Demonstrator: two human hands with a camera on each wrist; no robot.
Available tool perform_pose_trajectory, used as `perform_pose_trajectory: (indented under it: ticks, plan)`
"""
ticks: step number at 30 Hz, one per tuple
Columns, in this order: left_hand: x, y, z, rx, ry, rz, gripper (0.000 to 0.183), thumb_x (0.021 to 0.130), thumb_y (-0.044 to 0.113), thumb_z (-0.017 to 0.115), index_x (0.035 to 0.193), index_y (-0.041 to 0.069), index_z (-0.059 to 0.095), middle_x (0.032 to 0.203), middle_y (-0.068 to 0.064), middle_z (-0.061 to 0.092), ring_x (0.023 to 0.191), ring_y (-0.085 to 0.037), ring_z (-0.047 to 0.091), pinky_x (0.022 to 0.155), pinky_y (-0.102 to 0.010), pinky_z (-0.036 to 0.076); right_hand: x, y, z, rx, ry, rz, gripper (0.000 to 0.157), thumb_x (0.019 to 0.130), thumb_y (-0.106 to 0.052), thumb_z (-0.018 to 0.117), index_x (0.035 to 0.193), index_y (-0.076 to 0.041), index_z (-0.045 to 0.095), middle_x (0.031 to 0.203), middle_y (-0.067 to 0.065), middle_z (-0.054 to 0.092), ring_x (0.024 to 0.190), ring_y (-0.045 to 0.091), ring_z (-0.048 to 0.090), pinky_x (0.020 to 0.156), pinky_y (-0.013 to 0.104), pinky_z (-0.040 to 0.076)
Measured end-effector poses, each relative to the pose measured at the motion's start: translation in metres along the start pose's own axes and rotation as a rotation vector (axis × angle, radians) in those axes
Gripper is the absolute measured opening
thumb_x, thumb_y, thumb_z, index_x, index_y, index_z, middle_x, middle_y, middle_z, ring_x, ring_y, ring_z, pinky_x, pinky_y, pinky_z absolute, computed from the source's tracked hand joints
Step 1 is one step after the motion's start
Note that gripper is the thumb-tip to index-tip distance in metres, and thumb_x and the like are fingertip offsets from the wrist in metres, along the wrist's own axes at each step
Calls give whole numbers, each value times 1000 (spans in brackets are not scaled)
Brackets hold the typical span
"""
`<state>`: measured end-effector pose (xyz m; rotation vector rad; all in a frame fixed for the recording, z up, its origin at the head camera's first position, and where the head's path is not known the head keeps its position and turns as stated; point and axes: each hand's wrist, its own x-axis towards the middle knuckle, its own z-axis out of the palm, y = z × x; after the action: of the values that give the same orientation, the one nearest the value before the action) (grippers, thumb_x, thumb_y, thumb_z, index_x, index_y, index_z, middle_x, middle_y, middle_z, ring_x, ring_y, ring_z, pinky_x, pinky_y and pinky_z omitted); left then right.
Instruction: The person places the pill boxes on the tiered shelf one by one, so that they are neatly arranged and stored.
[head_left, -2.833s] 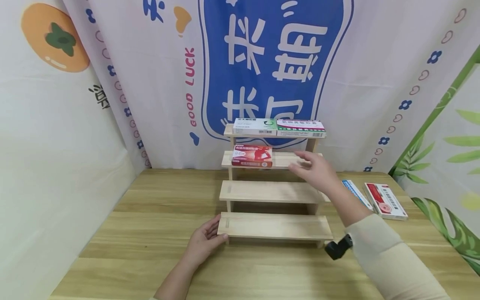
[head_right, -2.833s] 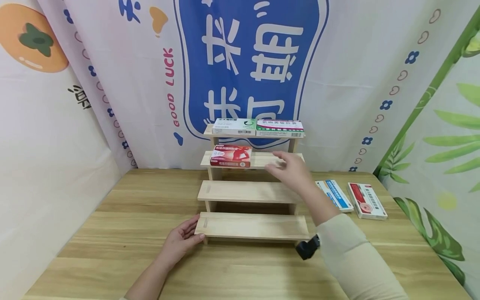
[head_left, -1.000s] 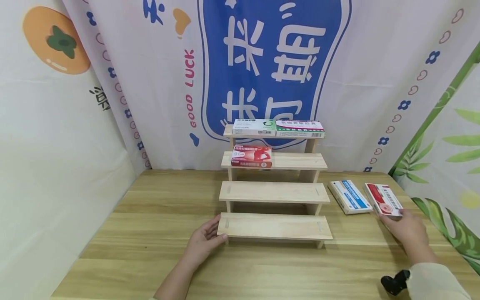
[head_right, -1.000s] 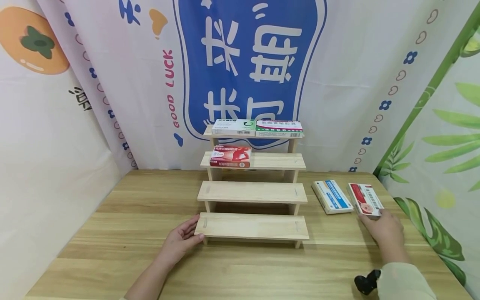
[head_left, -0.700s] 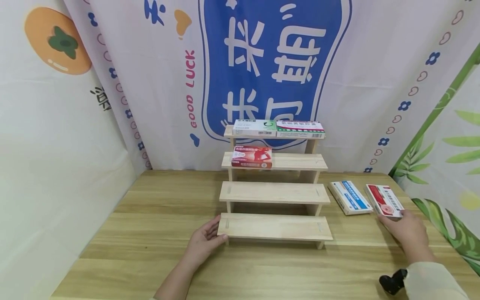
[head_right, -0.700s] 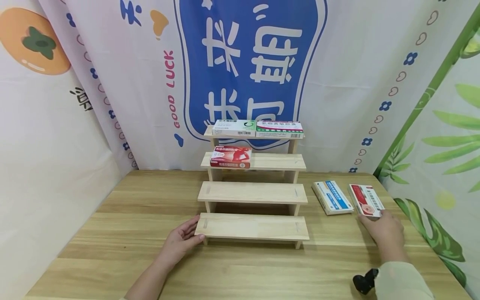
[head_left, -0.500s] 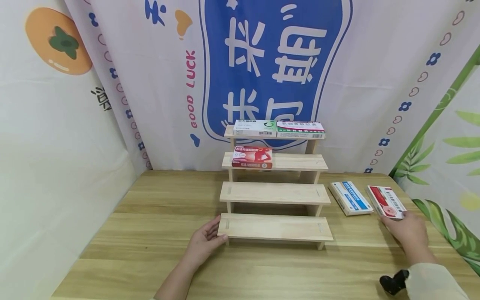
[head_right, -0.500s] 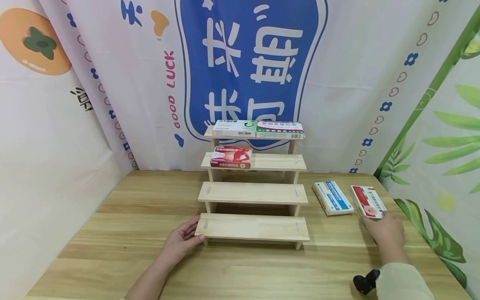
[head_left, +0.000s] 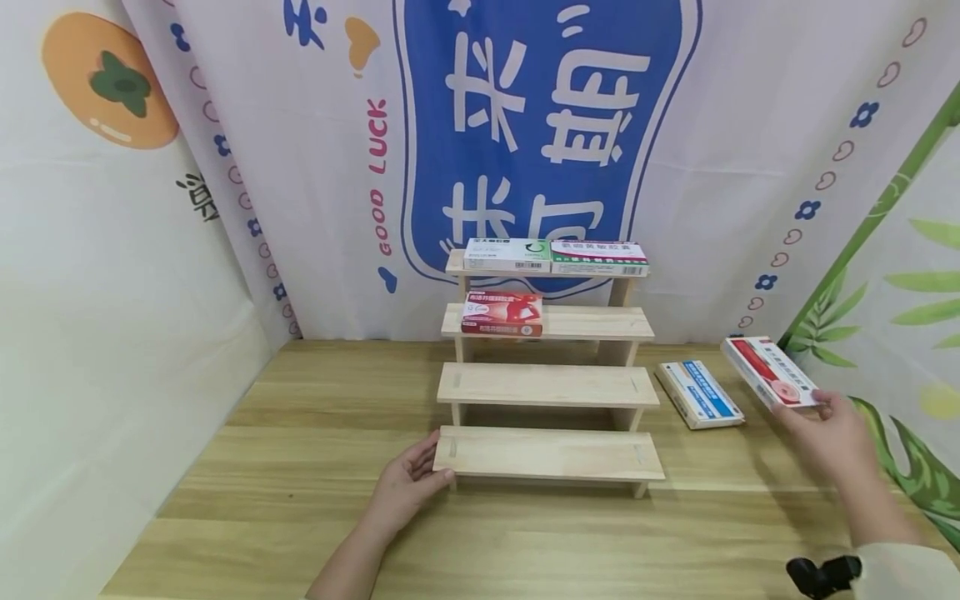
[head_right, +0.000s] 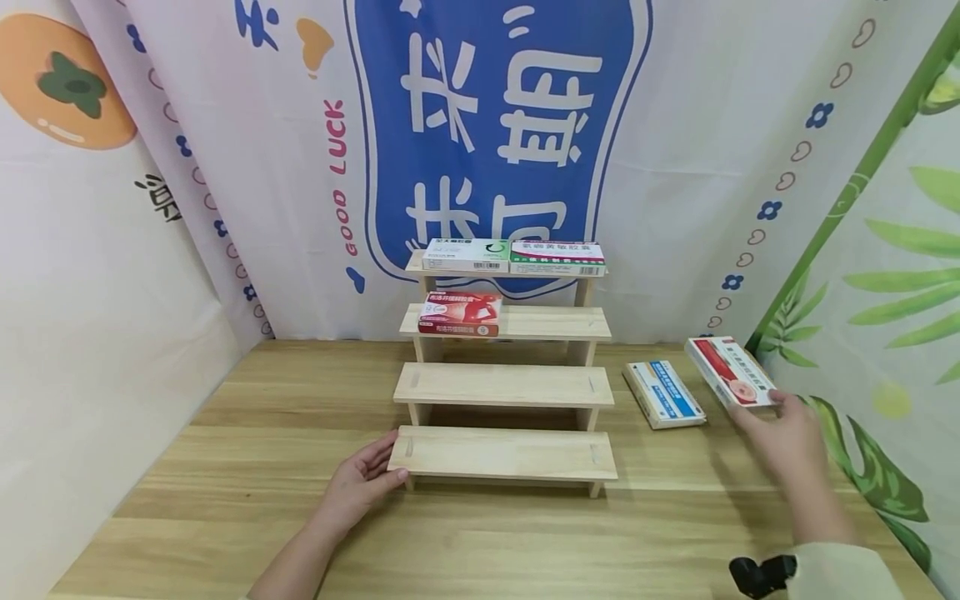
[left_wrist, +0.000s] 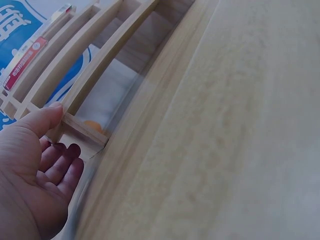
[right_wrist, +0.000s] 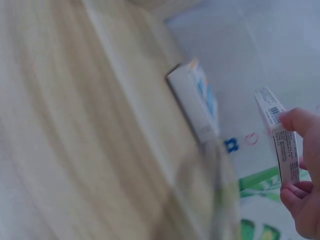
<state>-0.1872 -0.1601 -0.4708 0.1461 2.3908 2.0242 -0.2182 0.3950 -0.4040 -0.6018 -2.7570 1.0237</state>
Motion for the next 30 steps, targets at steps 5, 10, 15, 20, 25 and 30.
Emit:
perform_pose_trajectory:
  ticks: [5,10,15,20,25,30]
  plan:
    - [1,-1,0,-2,12,-10,70,84,11,76,143,-4,43,143,-24,50,131,-38,52,108,-38,47,-11,-24,-17,24,2,-82,90,95,-52,53,148,12,20,141,45,31,124,57,37,85,59,47]
    - [1,-1,0,7,17,-4,70,84,12,76,143,-4,43,143,-24,51,131,-38,52,108,-38,48,-21,-47,-29,35,-49,-153,90,95,-53,53,152,7,18,147,43,27,128,60,35,89,65,46]
    - [-1,1,-1,5,9,-1,69,84,11,76,143,-5,43,142,-25,51,130,-39,52,108,-38,48,-27,-67,-34,42,-113,-265,85,95,-49,57,152,4,22,147,42,29,129,63,35,95,61,49]
    - [-2,1,-1,-18,13,3,67,83,9,76,141,-6,45,140,-25,52,129,-38,53,107,-38,49,-32,-83,-30,58,-168,-359,80,95,-44,61,150,3,28,144,40,36,128,60,39,69,6,51]
    - [-1,-1,-2,-4,22,6,65,82,9,77,138,-7,48,137,-25,56,126,-39,56,105,-37,51,-38,-100,-23,54,-225,-422,77,94,-41,63,150,1,31,148,36,35,131,57,38,91,23,56]
    - [0,-2,-2,15,28,24,61,82,9,77,134,-8,51,134,-27,57,123,-40,58,103,-37,53,-39,-117,-13,43,-282,-445,77,94,-42,64,149,0,31,151,34,31,134,54,37,107,64,38]
